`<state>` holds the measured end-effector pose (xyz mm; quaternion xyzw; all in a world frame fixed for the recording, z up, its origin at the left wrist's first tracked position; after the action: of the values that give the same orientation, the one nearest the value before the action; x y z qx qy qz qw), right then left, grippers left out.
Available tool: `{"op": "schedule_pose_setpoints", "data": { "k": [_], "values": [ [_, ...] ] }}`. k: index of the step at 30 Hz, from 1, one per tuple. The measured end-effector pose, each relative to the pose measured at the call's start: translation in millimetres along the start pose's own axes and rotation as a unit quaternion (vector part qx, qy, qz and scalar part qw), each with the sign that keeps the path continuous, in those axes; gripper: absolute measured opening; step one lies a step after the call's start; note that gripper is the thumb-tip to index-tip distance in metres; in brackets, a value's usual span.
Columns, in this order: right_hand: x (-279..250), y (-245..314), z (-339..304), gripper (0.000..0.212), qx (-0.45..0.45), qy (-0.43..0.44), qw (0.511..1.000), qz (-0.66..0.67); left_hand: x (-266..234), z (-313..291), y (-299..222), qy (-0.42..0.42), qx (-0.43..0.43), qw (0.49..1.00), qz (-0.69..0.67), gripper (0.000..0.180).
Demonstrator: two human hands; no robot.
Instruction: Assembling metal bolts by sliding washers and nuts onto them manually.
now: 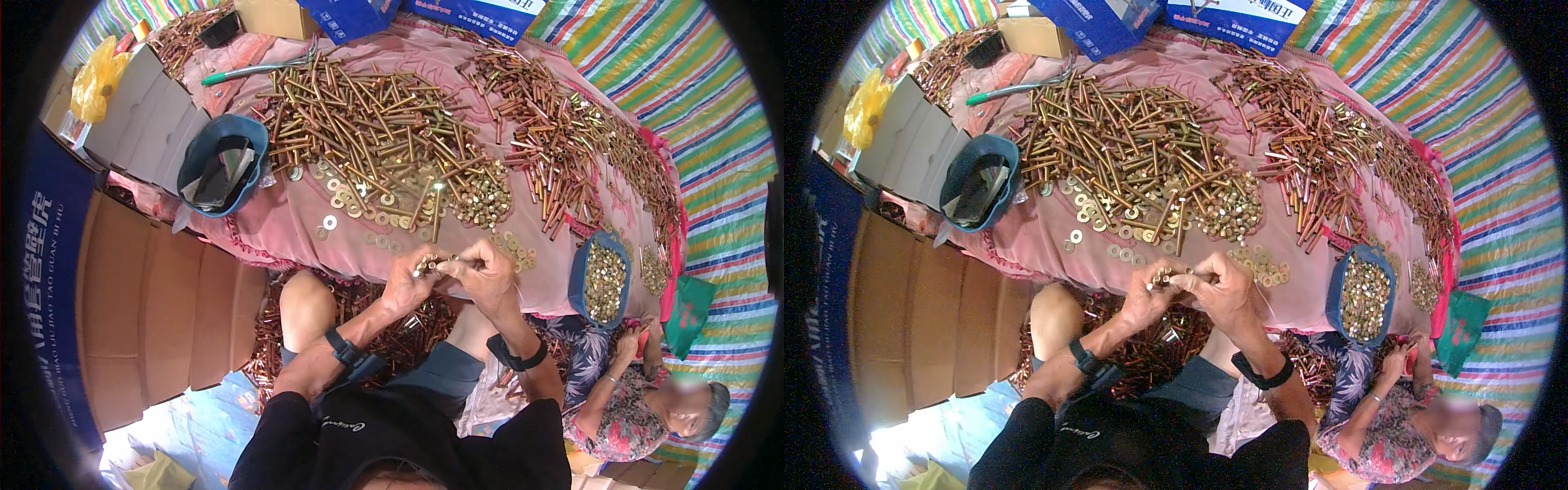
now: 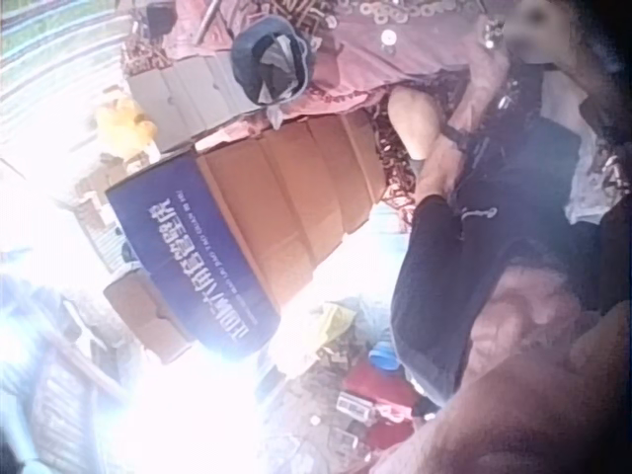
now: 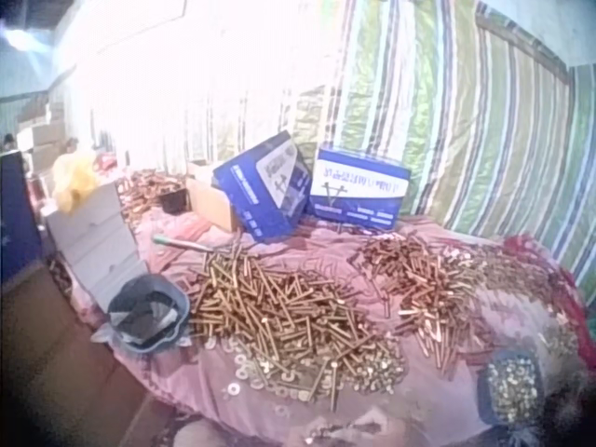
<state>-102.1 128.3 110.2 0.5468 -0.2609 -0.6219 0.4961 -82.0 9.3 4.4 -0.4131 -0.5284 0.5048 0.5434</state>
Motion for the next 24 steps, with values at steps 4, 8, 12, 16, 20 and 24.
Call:
{"op": "schedule_pose_setpoints", "data": {
  "k": [4, 8, 12, 16, 20, 24],
  "values": [
    [2, 0, 2, 0.035, 0.008, 0.005, 0.999, -0.034, -2, -1, -1, -0.026, 0.008, 1.0, 0.003, 0.022],
    [0, -11, -7, 0.038, -0.009, 0.011, 0.999, -0.046, 0, -1, 0, 0.007, 0.026, 1.0, 0.015, 0.017],
    [-2, -3, -4, 0.038, 0.012, -0.022, 1.0, 0.013, -2, -1, -2, 0.01, 0.016, 0.999, 0.04, 0.012],
    [-15, -30, -6, 0.031, 0.014, -0.036, 0.998, 0.052, 2, 1, -9, -0.021, 0.018, 0.999, -0.026, 0.011],
    [-21, -57, -4, 0.026, 0.194, 0.019, 0.975, 0.111, -29, 9, 2, -0.137, -0.055, 0.977, -0.153, 0.013],
    [-2, -45, 15, 0.022, 0.115, 0.119, 0.983, -0.077, -58, 11, 20, -0.236, -0.134, 0.933, -0.236, 0.019]
  ]
}}
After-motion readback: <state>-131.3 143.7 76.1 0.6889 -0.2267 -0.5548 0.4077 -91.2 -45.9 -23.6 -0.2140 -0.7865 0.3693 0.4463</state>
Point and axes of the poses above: each hand's wrist, its own z-axis towards the middle knuckle, its own x-axis out of the palm, y = z × x, the point moved 10 cm from there along z, towards the middle knuckle, and after that the axes turned 7 degrees about -y, right-handed, at the moved point
